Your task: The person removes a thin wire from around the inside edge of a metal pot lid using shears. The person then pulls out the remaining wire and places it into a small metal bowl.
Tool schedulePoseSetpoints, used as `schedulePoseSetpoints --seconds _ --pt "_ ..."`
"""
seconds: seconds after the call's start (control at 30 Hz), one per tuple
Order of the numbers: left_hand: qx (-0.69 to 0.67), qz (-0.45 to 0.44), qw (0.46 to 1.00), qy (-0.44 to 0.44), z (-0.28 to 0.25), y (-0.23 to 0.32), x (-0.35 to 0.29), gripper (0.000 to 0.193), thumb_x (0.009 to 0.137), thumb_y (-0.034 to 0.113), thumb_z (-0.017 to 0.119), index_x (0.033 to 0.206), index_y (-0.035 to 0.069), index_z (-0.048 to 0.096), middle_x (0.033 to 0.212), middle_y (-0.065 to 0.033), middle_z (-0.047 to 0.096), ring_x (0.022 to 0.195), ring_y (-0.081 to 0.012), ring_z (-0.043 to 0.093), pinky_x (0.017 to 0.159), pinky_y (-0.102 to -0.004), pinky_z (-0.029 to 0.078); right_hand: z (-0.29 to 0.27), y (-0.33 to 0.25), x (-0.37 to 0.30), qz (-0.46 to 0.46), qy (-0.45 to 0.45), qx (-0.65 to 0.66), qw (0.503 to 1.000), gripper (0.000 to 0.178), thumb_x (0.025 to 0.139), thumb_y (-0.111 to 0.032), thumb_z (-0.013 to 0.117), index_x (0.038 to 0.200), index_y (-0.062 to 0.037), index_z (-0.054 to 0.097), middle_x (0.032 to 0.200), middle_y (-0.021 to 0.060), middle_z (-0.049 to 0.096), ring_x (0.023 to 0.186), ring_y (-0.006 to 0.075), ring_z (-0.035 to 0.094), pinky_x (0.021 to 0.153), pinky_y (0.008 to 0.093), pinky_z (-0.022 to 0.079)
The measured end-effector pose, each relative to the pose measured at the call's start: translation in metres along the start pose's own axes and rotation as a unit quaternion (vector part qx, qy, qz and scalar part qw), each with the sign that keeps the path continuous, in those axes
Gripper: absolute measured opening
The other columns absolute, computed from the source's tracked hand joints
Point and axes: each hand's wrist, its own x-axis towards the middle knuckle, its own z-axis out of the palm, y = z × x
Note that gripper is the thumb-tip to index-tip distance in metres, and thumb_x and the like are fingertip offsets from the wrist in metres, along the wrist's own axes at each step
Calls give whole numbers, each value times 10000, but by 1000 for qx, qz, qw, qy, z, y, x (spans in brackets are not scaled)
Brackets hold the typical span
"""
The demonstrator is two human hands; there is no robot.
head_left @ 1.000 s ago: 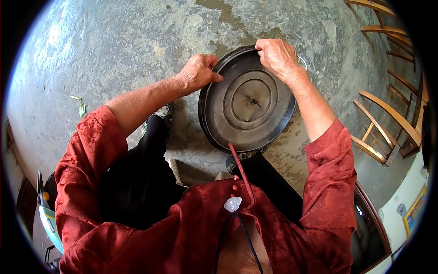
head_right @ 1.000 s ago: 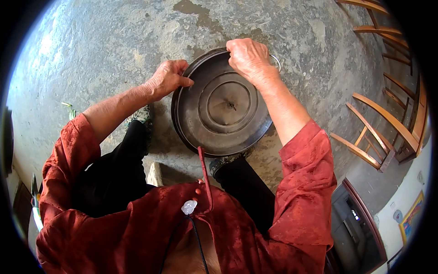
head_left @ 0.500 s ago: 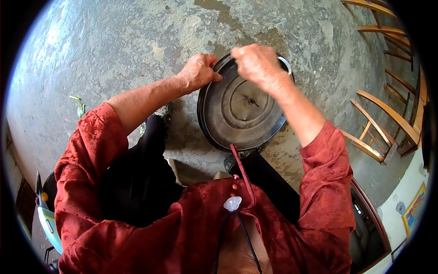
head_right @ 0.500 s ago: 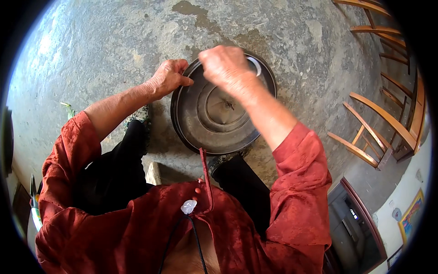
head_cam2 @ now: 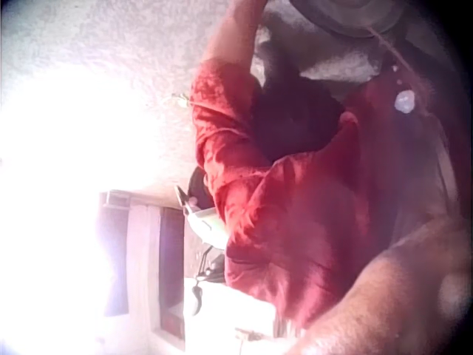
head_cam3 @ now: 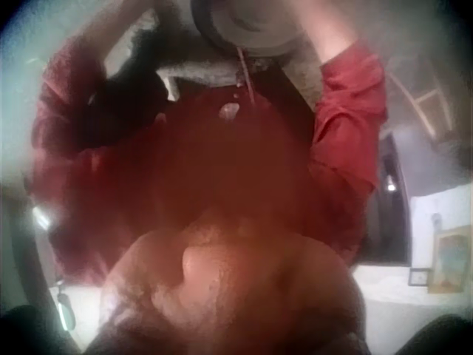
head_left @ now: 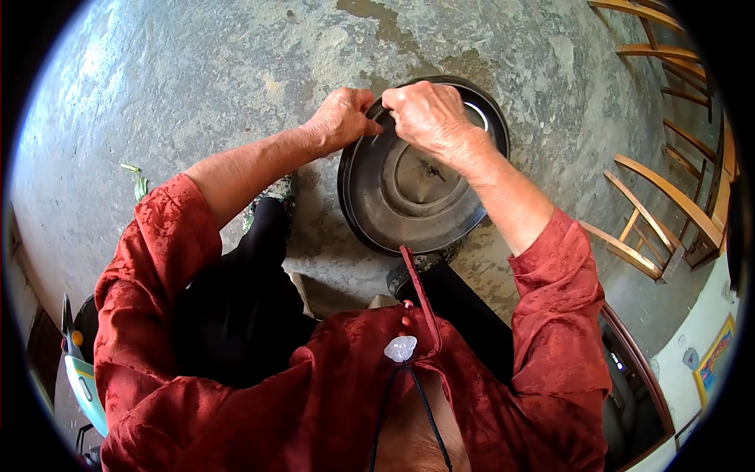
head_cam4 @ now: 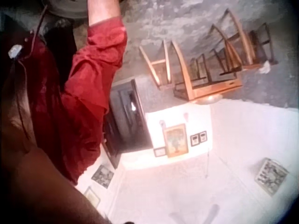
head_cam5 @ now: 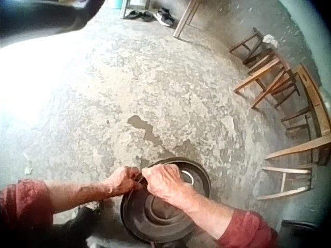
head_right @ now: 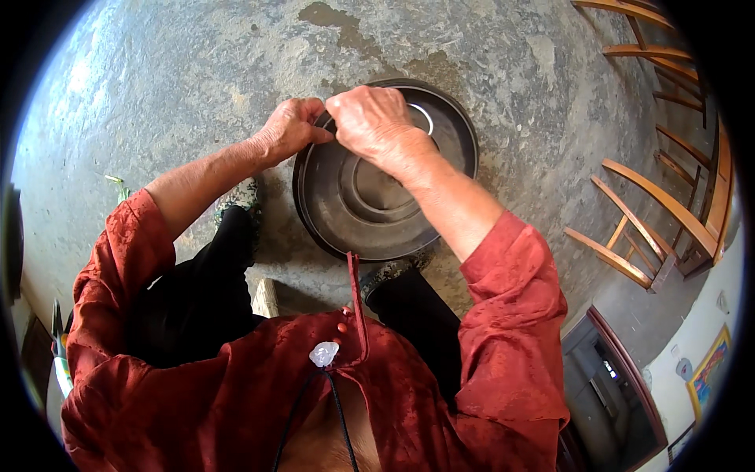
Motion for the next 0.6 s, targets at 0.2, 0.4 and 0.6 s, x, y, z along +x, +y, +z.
schedulePoseSetpoints --seconds 0.2,0.4,0.6 --pt "57 16 998 -15 0 8 -3 241 740 120 763 912 15 633 746 -49 630 739 -132 591 710 -323 496 -7 41 -2 84 6 -36 996 126 869 -58 569 857 -101 687 774 100 696 749 260 694 711 441 554" --pt "-22 43 998 27 -3 3 -2 224 734 124 763 841 20 596 725 -43 610 712 -122 561 662 -330 477 0 -9 5 -14 1 34 999 84 821 -52 581 821 -71 664 738 110 673 742 265 697 700 397 578" --pt "8 16 1000 2 -2 3 -2 321 721 184 810 880 -16 615 755 -134 640 751 -214 625 732 -399 503 -8 69 -3 121 24 -15 992 145 912 -142 588 973 -142 719 886 95 722 853 251 700 772 422 556"
